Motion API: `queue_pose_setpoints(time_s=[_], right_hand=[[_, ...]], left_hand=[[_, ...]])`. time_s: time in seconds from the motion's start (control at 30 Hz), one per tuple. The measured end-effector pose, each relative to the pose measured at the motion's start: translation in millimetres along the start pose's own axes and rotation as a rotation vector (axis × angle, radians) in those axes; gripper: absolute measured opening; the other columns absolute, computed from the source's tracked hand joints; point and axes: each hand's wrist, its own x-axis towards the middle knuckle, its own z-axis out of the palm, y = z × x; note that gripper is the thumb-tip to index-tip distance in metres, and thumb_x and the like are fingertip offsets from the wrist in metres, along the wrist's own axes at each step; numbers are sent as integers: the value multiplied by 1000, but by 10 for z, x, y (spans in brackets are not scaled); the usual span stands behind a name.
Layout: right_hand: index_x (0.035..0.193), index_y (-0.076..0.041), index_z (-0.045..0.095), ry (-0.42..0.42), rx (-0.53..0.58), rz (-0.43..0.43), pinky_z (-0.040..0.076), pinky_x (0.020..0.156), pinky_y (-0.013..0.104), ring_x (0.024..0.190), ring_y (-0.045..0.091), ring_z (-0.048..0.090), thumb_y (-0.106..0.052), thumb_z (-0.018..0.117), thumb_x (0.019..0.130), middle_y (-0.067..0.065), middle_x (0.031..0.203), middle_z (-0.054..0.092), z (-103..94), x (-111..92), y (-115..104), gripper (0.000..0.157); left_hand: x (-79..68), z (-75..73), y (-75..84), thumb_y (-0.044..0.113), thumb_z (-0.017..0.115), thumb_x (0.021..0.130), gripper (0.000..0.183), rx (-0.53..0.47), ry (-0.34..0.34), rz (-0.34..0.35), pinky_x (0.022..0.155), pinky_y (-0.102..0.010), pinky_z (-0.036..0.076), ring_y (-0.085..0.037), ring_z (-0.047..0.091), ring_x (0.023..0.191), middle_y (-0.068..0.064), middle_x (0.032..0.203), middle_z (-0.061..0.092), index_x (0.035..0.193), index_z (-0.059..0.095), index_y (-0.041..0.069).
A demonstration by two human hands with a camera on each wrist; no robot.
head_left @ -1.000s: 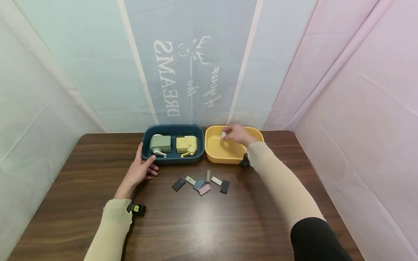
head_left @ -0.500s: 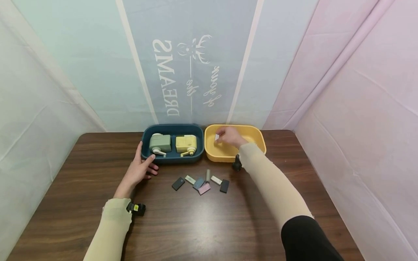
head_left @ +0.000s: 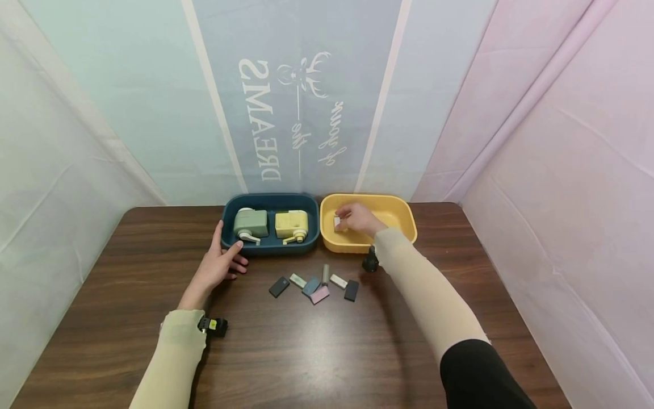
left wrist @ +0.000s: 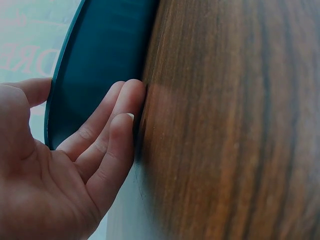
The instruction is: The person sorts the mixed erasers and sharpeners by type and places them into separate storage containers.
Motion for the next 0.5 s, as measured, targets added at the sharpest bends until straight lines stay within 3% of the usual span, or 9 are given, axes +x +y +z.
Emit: queue_pose_setpoints(time_s=[0.5], right_hand=[[128, -3, 65, 8, 62, -40, 47, 96, 41, 109, 29, 61, -12, 79, 84, 13, 125, 63, -115, -153, -108, 47]], left_hand=[[12, 13, -31, 39, 48, 106, 81, 2, 7, 14, 62, -41, 56, -32, 72, 77, -20, 92, 72, 156, -16, 42]])
